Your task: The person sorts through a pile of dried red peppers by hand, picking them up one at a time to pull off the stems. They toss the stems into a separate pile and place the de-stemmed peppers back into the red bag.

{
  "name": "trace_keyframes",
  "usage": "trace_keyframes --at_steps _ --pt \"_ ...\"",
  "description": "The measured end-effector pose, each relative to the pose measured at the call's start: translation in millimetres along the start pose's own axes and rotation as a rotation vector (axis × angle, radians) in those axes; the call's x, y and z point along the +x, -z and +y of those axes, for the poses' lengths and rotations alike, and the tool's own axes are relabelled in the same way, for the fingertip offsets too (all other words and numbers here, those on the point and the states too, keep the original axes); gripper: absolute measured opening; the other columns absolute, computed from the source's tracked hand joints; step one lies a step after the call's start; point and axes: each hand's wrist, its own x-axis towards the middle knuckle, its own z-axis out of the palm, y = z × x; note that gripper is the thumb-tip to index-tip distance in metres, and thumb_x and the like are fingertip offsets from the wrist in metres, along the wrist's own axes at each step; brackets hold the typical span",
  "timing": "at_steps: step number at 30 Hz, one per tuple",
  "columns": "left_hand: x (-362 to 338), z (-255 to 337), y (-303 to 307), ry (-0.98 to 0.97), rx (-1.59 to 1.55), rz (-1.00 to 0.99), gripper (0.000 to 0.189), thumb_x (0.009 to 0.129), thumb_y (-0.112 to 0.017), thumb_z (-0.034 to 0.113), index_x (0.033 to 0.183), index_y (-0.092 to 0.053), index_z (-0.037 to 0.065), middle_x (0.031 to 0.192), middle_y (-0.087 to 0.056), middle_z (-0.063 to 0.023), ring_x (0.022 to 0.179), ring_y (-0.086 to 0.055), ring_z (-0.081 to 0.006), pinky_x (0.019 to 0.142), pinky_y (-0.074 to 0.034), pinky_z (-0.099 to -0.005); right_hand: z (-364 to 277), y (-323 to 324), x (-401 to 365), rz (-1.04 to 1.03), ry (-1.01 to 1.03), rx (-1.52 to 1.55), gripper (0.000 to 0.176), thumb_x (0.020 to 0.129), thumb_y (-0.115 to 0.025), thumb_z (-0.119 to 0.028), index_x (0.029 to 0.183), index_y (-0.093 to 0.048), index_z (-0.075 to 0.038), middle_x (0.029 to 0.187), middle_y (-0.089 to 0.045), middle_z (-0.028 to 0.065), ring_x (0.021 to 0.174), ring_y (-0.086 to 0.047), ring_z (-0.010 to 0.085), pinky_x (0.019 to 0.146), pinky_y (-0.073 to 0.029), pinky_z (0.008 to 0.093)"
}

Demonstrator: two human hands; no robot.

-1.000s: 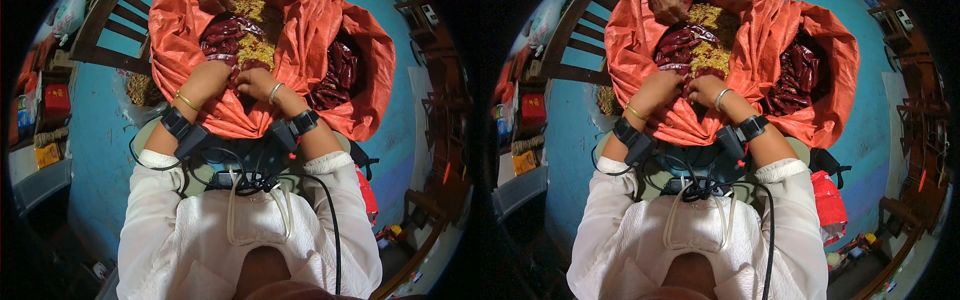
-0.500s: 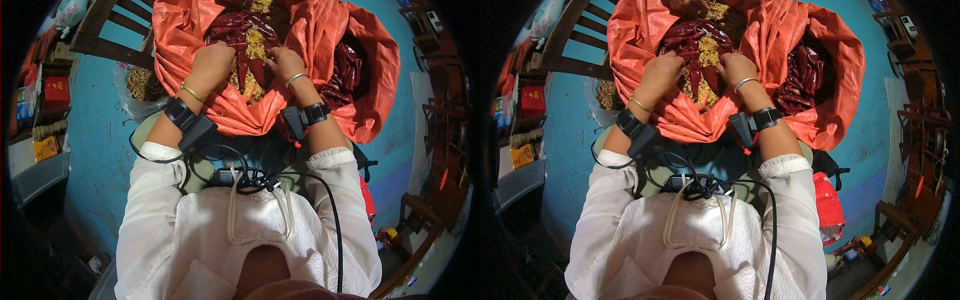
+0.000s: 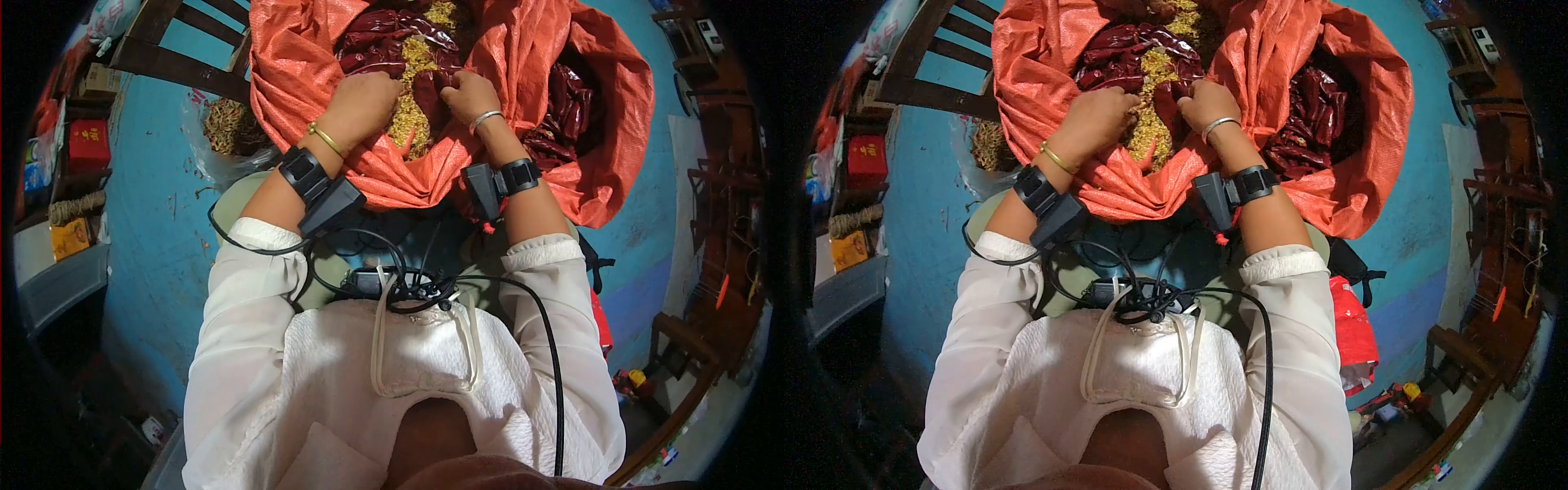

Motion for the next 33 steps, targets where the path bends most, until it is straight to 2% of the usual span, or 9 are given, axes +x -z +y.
trace_keyframes --at_steps 5,15,17,19,22,25,28,30,33 --pt "3.7 -0.2 13.5 0.043 0.067 0.293 0.030 0.070 -0.060 0.015 0.098 -0.055 0.007 0.089 -0.054 -0.0096 0.084 -0.052 -0.0276 0.070 -0.045 -0.0357 15.1 -0.2 2.8 -0.046 -0.051 0.626 0.024 0.069 -0.056 -0.024 0.072 -0.060 -0.001 0.073 -0.061 0.0166 0.063 -0.059 0.0286 0.063 -0.047 0.0352" --pt "12.9 25.2 11.4 -0.056 -0.113 0.298 0.026 0.073 -0.059 0.014 0.097 -0.056 0.005 0.094 -0.054 -0.0108 0.088 -0.051 -0.0286 0.075 -0.043 -0.0358 0.6 13.7 -22.3 0.124 0.167 0.282 0.027 0.072 -0.057 -0.029 0.076 -0.063 -0.003 0.078 -0.061 0.0153 0.075 -0.057 0.0323 0.070 -0.044 0.0391" --pt "14.9 25.9 7.5 -0.023 -0.077 0.190 0.024 0.073 -0.058 0.015 0.095 -0.056 0.005 0.093 -0.054 -0.0108 0.087 -0.051 -0.0287 0.075 -0.043 -0.0361 -1.1 22.2 -28.3 0.236 0.252 0.305 0.024 0.072 -0.058 -0.026 0.079 -0.061 -0.004 0.077 -0.060 0.0155 0.073 -0.057 0.0313 0.068 -0.044 0.0399" --pt "16.8 28.9 9.6 -0.031 -0.074 0.169 0.023 0.073 -0.058 0.016 0.093 -0.057 0.005 0.093 -0.054 -0.0112 0.087 -0.051 -0.0290 0.074 -0.043 -0.0363 -4.4 48.4 -38.0 0.644 0.467 0.337 0.021 0.070 -0.061 -0.022 0.083 -0.059 -0.006 0.077 -0.058 0.0125 0.075 -0.055 0.0296 0.068 -0.043 0.0389" --pt "20.6 34.0 12.1 -0.031 -0.078 0.152 0.023 0.073 -0.059 0.016 0.092 -0.056 0.004 0.091 -0.054 -0.0116 0.086 -0.051 -0.0294 0.074 -0.043 -0.0365 31.3 76.0 -36.9 1.042 0.372 -0.078 0.036 0.064 -0.067 -0.019 0.096 -0.054 -0.007 0.097 -0.051 0.0131 0.091 -0.046 0.0307 0.080 -0.037 0.0399" --pt "22.6 39.0 10.5 -0.047 -0.099 0.161 0.023 0.072 -0.059 0.016 0.092 -0.056 0.004 0.091 -0.053 -0.0121 0.086 -0.051 -0.0296 0.074 -0.043 -0.0365 77.3 62.6 -28.1 0.805 -0.123 -0.006 0.049 0.066 -0.065 -0.032 0.104 -0.052 -0.005 0.104 -0.050 0.0179 0.097 -0.046 0.0358 0.087 -0.036 0.0401" --pt "25.2 41.5 10.4 -0.043 -0.093 0.147 0.026 0.072 -0.060 0.016 0.094 -0.056 0.003 0.091 -0.053 -0.0122 0.086 -0.051 -0.0296 0.074 -0.042 -0.0366 101.4 20.9 -0.7 0.339 -0.131 0.730 0.058 0.067 -0.060 -0.042 0.104 -0.049 0.001 0.103 -0.049 0.0285 0.096 -0.049 0.0416 0.082 -0.040 0.0427" --pt "24.5 43.2 10.4 -0.039 -0.112 0.177 0.028 0.071 -0.060 0.016 0.096 -0.054 0.003 0.091 -0.053 -0.0124 0.086 -0.051 -0.0300 0.074 -0.042 -0.0369 82.2 -7.8 9.4 0.360 0.065 0.727 0.058 0.068 -0.059 -0.043 0.097 -0.046 0.006 0.101 -0.049 0.0286 0.097 -0.047 0.0412 0.084 -0.039 0.0426" --pt "23.8 39.8 8.1 -0.040 -0.087 0.159 0.030 0.071 -0.060 0.016 0.098 -0.053 0.003 0.091 -0.053 -0.0126 0.086 -0.051 -0.0305 0.074 -0.043 -0.0371 33.6 1.2 -3.3 0.156 0.053 0.531 0.067 0.072 -0.054 -0.049 0.105 -0.043 0.008 0.114 -0.039 0.0286 0.105 -0.041 0.0414 0.091 -0.034 0.0411"
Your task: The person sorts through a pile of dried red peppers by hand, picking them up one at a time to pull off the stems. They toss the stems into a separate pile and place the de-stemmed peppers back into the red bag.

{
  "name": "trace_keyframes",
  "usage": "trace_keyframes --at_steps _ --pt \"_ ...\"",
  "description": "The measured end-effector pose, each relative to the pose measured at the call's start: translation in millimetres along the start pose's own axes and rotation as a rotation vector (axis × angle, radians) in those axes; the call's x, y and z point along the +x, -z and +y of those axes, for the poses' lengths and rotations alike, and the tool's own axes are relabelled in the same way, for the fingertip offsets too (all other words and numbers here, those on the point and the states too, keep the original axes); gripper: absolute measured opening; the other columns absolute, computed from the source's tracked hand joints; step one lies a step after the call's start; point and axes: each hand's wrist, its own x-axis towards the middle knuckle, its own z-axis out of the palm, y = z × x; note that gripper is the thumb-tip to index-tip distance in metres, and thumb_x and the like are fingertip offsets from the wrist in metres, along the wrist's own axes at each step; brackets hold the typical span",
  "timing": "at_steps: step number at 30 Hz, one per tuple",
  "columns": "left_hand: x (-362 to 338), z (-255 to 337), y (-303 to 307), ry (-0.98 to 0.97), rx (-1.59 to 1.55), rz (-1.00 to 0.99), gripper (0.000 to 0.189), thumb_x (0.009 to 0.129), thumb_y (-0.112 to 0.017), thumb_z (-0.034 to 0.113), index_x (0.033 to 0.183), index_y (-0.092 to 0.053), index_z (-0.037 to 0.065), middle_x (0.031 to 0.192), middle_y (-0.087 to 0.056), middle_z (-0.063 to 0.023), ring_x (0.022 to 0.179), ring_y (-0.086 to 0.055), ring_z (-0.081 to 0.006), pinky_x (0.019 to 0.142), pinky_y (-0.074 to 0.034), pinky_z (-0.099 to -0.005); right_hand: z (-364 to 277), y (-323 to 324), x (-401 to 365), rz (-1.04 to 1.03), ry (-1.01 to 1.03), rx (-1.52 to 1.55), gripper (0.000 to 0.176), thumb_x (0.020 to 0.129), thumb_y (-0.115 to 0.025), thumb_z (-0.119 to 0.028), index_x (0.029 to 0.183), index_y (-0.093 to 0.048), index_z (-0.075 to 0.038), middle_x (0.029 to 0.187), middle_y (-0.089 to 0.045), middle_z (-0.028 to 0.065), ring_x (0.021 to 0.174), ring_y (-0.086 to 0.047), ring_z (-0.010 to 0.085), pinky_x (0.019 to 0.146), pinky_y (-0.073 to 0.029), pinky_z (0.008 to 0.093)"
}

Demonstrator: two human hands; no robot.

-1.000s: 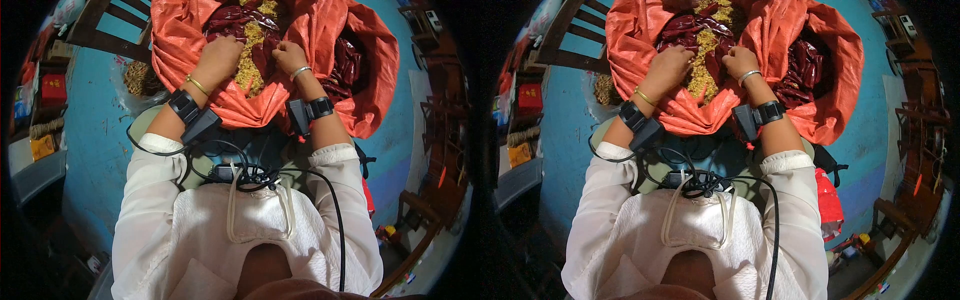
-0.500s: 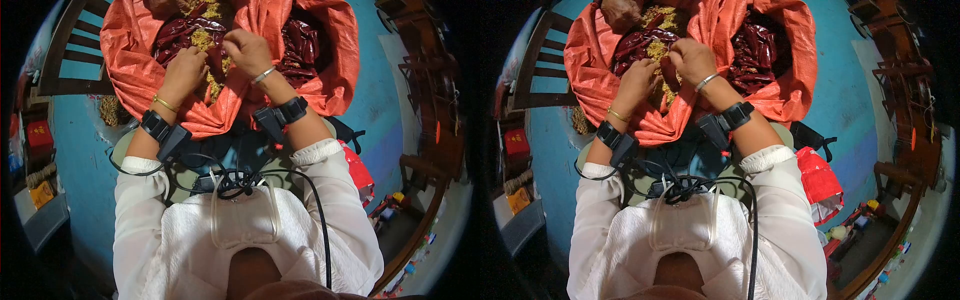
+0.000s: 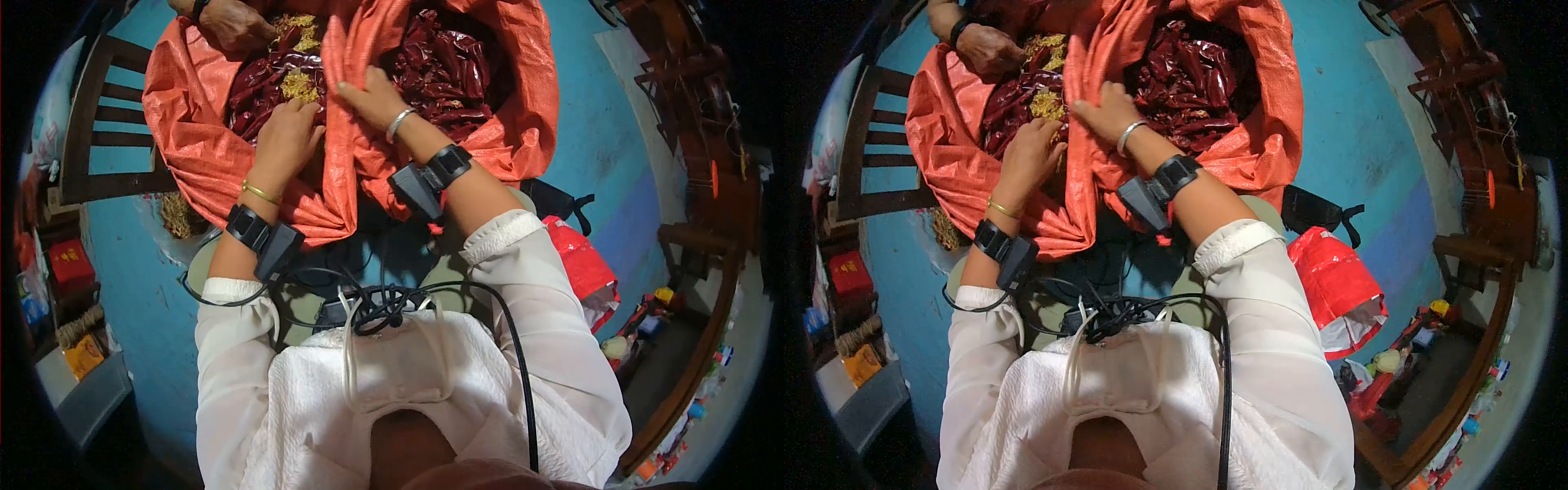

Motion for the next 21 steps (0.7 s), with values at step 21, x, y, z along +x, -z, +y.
trace_keyframes --at_steps 21 --pt "2.6 -3.8 -10.5 -0.017 0.072 -0.090 0.028 0.069 -0.060 0.014 0.095 -0.056 0.005 0.088 -0.054 -0.0138 0.085 -0.052 -0.0310 0.071 -0.045 -0.0394 111.1 151.5 -21.4 0.340 -0.491 -0.154 0.060 0.071 -0.058 -0.035 0.112 -0.045 0.006 0.113 -0.047 0.0280 0.107 -0.046 0.0375 0.087 -0.039 0.0360"
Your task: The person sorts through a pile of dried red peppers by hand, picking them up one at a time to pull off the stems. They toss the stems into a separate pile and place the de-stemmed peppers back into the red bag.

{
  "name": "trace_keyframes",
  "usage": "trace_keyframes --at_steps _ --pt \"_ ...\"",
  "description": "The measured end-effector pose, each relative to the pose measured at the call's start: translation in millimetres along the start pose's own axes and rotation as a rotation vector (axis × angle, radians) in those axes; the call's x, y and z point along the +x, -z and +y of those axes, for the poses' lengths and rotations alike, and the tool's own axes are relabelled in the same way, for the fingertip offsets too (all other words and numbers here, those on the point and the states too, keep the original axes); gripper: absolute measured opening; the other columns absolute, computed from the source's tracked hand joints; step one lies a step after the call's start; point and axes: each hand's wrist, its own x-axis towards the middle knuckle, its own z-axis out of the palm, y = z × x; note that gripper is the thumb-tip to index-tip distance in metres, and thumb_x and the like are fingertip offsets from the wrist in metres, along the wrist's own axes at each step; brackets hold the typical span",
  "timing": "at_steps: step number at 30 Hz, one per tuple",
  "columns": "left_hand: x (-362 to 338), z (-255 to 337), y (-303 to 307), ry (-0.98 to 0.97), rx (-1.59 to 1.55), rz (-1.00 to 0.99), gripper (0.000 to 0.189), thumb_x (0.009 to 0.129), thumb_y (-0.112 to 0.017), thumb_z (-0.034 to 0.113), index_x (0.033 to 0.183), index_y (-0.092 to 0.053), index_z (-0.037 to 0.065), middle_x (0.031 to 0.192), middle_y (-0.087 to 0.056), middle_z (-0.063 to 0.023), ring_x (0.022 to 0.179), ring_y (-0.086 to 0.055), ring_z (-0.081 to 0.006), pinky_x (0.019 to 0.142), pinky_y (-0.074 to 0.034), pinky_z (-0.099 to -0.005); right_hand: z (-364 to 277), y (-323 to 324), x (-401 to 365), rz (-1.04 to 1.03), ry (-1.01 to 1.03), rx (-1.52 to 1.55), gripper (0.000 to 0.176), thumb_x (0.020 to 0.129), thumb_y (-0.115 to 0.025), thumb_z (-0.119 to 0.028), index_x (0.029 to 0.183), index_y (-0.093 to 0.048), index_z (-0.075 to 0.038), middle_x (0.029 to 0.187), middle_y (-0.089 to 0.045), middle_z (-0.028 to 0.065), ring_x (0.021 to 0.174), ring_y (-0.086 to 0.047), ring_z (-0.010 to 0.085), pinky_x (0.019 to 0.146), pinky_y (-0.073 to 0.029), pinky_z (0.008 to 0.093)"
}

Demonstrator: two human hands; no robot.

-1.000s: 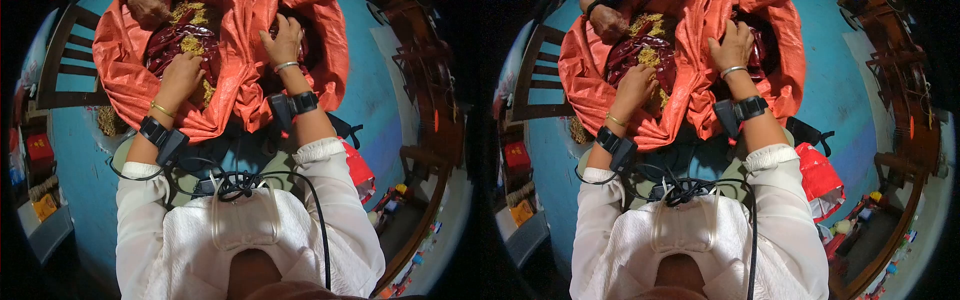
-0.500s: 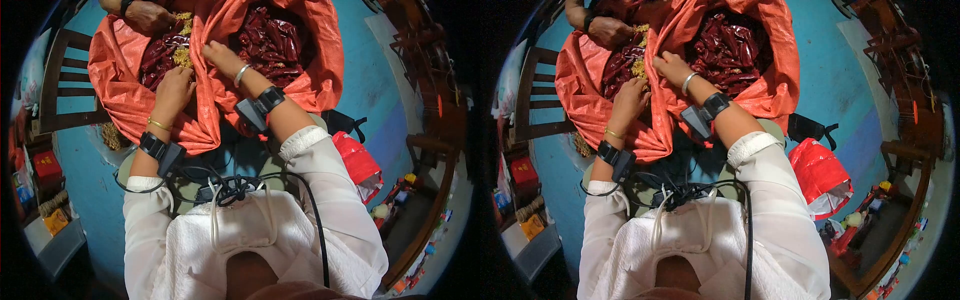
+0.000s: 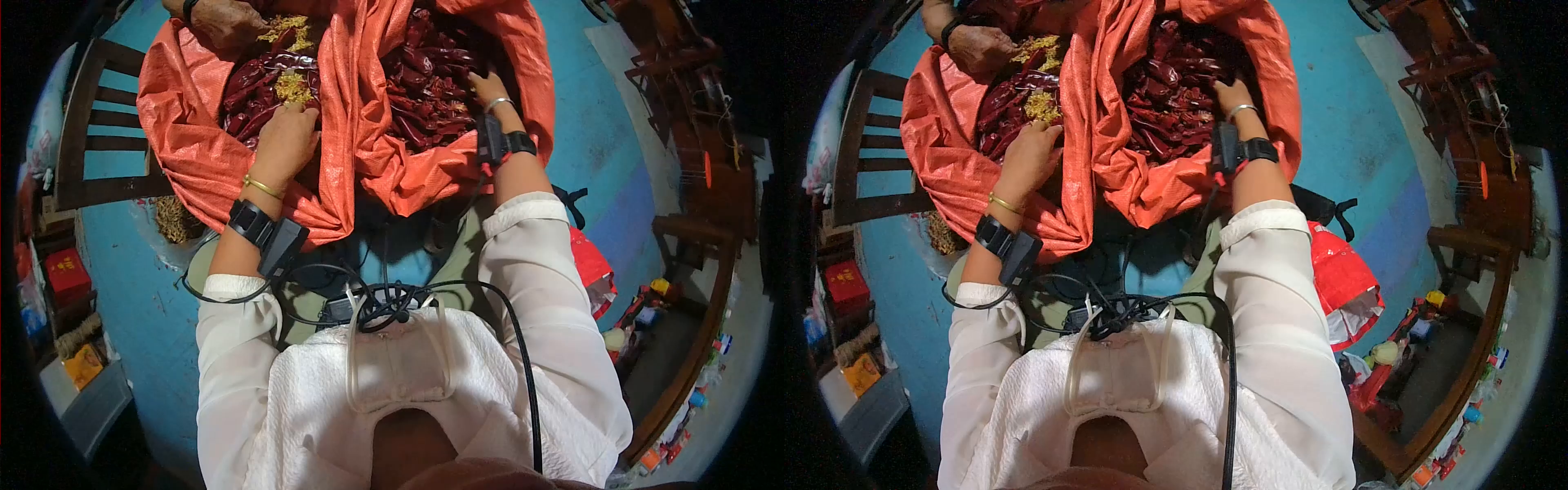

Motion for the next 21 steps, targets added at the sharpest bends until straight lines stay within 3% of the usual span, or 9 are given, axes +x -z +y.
trace_keyframes --at_steps 2,6,8,10,11,15,16,19,21 --pt "-2.4 0.3 5.0 0.000 -0.005 -0.002 0.027 0.069 -0.060 0.014 0.094 -0.056 0.005 0.088 -0.054 -0.0138 0.085 -0.052 -0.0313 0.071 -0.045 -0.0395 7.8 4.3 2.1 0.019 -0.133 -0.078 0.065 0.073 -0.056 -0.036 0.111 -0.042 0.015 0.111 -0.048 0.0302 0.107 -0.047 0.0378 0.088 -0.038 0.0351" --pt "-8.1 -1.5 9.0 -0.013 -0.007 0.025 0.020 0.067 -0.062 0.017 0.081 -0.057 0.004 0.085 -0.055 -0.0140 0.081 -0.054 -0.0300 0.068 -0.047 -0.0390 26.2 -16.6 27.4 0.097 -0.141 -0.103 0.059 0.070 -0.059 -0.037 0.102 -0.050 0.012 0.093 -0.057 0.0268 0.092 -0.055 0.0339 0.078 -0.043 0.0357" --pt "-10.3 -4.6 12.4 -0.011 0.005 0.020 0.019 0.068 -0.062 0.016 0.080 -0.057 0.004 0.085 -0.055 -0.0138 0.081 -0.054 -0.0299 0.068 -0.047 -0.0388 -9.2 -20.6 7.6 0.249 0.146 -0.208 0.053 0.069 -0.059 -0.035 0.104 -0.052 0.005 0.090 -0.058 0.0242 0.090 -0.055 0.0366 0.078 -0.043 0.0380" --pt "-11.9 -7.4 11.9 -0.021 0.019 0.009 0.017 0.068 -0.061 0.016 0.080 -0.057 0.004 0.084 -0.055 -0.0136 0.080 -0.054 -0.0298 0.067 -0.047 -0.0386 -47.1 -26.1 -18.8 0.342 0.419 -0.263 0.050 0.070 -0.060 -0.033 0.106 -0.053 0.000 0.101 -0.055 0.0227 0.097 -0.051 0.0358 0.083 -0.040 0.0397" --pt "-12.1 -9.7 11.2 -0.012 0.001 -0.004 0.019 0.068 -0.060 0.016 0.083 -0.056 0.004 0.085 -0.054 -0.0134 0.081 -0.053 -0.0307 0.067 -0.046 -0.0395 -72.4 -27.7 -42.2 0.299 0.447 -0.142 0.047 0.067 -0.062 -0.027 0.106 -0.053 -0.001 0.104 -0.050 0.0223 0.102 -0.044 0.0348 0.089 -0.036 0.0371" --pt "-17.6 -16.2 11.4 0.020 0.022 -0.006 0.020 0.069 -0.059 0.016 0.085 -0.056 0.004 0.085 -0.053 -0.0131 0.081 -0.053 -0.0310 0.067 -0.045 -0.0401 -135.3 -57.6 -110.2 0.329 1.054 0.098 0.025 0.067 -0.060 -0.013 0.090 -0.057 -0.003 0.093 -0.055 0.0152 0.089 -0.050 0.0320 0.080 -0.040 0.0391" --pt "-18.3 -19.3 9.0 0.023 0.037 0.010 0.020 0.068 -0.059 0.015 0.085 -0.056 0.005 0.084 -0.054 -0.0131 0.081 -0.052 -0.0306 0.067 -0.045 -0.0396 -149.5 -62.8 -130.0 0.265 1.131 0.079 0.023 0.069 -0.059 -0.007 0.091 -0.057 -0.003 0.094 -0.056 0.0141 0.089 -0.053 0.0300 0.078 -0.043 0.0343" --pt "-21.6 -23.9 8.8 0.024 0.099 0.003 0.023 0.067 -0.059 0.014 0.088 -0.056 0.005 0.085 -0.054 -0.0126 0.081 -0.052 -0.0303 0.068 -0.045 -0.0387 -163.7 -96.2 -161.2 -0.057 1.397 0.142 0.023 0.072 -0.057 -0.007 0.095 -0.054 -0.005 0.091 -0.056 0.0119 0.086 -0.054 0.0293 0.075 -0.044 0.0349" --pt "-26.8 -31.9 -0.9 0.031 -0.071 0.126 0.014 0.069 -0.057 0.012 0.080 -0.058 0.004 0.084 -0.055 -0.0134 0.081 -0.053 -0.0294 0.068 -0.046 -0.0370 -161.9 -118.3 -170.1 -0.228 1.349 0.037 0.021 0.072 -0.056 -0.007 0.093 -0.054 -0.006 0.089 -0.055 0.0121 0.083 -0.055 0.0289 0.070 -0.045 0.0356"
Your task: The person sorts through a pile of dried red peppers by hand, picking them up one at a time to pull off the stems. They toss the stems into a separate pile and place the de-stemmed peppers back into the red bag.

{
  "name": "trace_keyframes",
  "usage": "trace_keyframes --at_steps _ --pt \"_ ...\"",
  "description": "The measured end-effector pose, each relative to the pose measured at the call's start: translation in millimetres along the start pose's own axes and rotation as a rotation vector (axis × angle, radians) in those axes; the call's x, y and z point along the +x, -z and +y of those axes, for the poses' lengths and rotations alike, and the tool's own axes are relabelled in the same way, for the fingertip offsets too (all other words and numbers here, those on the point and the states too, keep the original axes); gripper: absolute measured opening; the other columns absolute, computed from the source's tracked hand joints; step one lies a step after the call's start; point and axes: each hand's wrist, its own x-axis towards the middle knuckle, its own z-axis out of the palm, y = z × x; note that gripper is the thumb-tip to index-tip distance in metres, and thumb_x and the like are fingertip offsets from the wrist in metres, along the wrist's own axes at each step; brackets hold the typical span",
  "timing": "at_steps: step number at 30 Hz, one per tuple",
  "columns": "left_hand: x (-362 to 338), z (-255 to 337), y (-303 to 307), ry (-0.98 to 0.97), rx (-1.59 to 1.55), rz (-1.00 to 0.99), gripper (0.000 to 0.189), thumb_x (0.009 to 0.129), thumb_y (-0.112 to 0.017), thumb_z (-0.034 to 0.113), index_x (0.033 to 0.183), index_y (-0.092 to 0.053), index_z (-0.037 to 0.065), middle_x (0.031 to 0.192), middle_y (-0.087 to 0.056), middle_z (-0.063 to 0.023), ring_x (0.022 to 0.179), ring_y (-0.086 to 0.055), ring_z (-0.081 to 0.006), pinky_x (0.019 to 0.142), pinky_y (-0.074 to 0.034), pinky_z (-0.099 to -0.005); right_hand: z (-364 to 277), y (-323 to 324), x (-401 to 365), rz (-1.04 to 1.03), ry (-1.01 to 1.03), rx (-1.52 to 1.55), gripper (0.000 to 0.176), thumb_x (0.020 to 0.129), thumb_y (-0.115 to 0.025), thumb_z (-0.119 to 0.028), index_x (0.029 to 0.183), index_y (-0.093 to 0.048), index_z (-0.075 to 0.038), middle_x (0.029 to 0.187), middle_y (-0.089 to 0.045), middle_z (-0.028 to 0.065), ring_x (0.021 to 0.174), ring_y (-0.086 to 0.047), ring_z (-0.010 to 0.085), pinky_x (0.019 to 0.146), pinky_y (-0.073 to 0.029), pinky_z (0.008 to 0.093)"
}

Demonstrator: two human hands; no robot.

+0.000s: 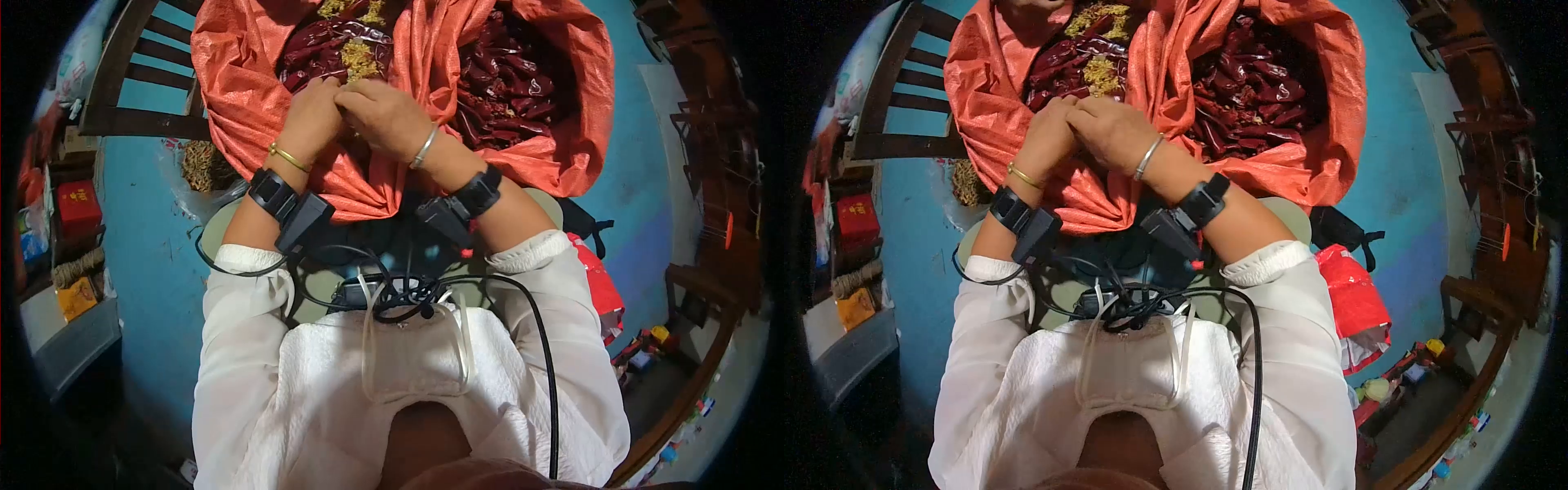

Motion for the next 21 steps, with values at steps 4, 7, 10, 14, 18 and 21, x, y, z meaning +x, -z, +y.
trace_keyframes --at_steps 4,7,10,14,18,21 --pt "1.0 -1.8 7.1 0.070 0.114 -0.128 0.018 0.069 -0.057 0.013 0.085 -0.057 0.005 0.085 -0.055 -0.0127 0.082 -0.053 -0.0292 0.069 -0.045 -0.0382 20.8 -3.0 1.5 -0.318 -0.320 -0.287 0.018 0.075 -0.052 -0.015 0.091 -0.056 -0.007 0.087 -0.058 0.0133 0.077 -0.057 0.0313 0.066 -0.047 0.0389" --pt "3.7 0.8 17.3 0.041 0.144 -0.128 0.018 0.070 -0.057 0.015 0.085 -0.056 0.005 0.084 -0.055 -0.0125 0.081 -0.053 -0.0293 0.069 -0.045 -0.0385 43.0 9.2 -3.3 -0.384 -0.601 -0.354 0.021 0.073 -0.055 -0.020 0.083 -0.061 -0.003 0.083 -0.061 0.0157 0.079 -0.059 0.0305 0.068 -0.047 0.0404" --pt "4.0 -3.9 22.6 0.045 0.165 -0.077 0.019 0.071 -0.059 0.017 0.086 -0.056 0.005 0.084 -0.054 -0.0121 0.080 -0.053 -0.0293 0.068 -0.045 -0.0383 49.5 14.2 -4.2 -0.459 -0.666 -0.394 0.028 0.076 -0.056 -0.029 0.084 -0.061 -0.002 0.086 -0.061 0.0163 0.081 -0.059 0.0298 0.070 -0.047 0.0388" --pt "2.3 -8.4 25.2 0.070 0.195 0.007 0.022 0.071 -0.060 0.017 0.087 -0.054 0.004 0.084 -0.054 -0.0113 0.080 -0.053 -0.0294 0.068 -0.045 -0.0377 44.5 5.8 -6.4 -0.435 -0.629 -0.463 0.038 0.075 -0.059 -0.039 0.088 -0.061 -0.004 0.092 -0.059 0.0150 0.084 -0.059 0.0295 0.069 -0.048 0.0384" --pt "2.1 -13.1 15.5 0.107 0.236 0.018 0.023 0.070 -0.060 0.016 0.088 -0.053 0.004 0.084 -0.053 -0.0106 0.080 -0.053 -0.0293 0.069 -0.045 -0.0376 42.9 1.0 -3.5 -0.478 -0.660 -0.450 0.038 0.074 -0.060 -0.038 0.089 -0.061 -0.004 0.090 -0.060 0.0152 0.083 -0.059 0.0291 0.069 -0.048 0.0383" --pt "2.1 -12.6 12.3 0.065 0.216 0.085 0.024 0.069 -0.061 0.014 0.089 -0.053 0.005 0.082 -0.053 -0.0102 0.080 -0.053 -0.0288 0.069 -0.045 -0.0374 39.3 -1.5 -2.9 -0.486 -0.684 -0.435 0.036 0.073 -0.059 -0.037 0.088 -0.060 -0.004 0.087 -0.060 0.0159 0.082 -0.059 0.0304 0.069 -0.047 0.0392"
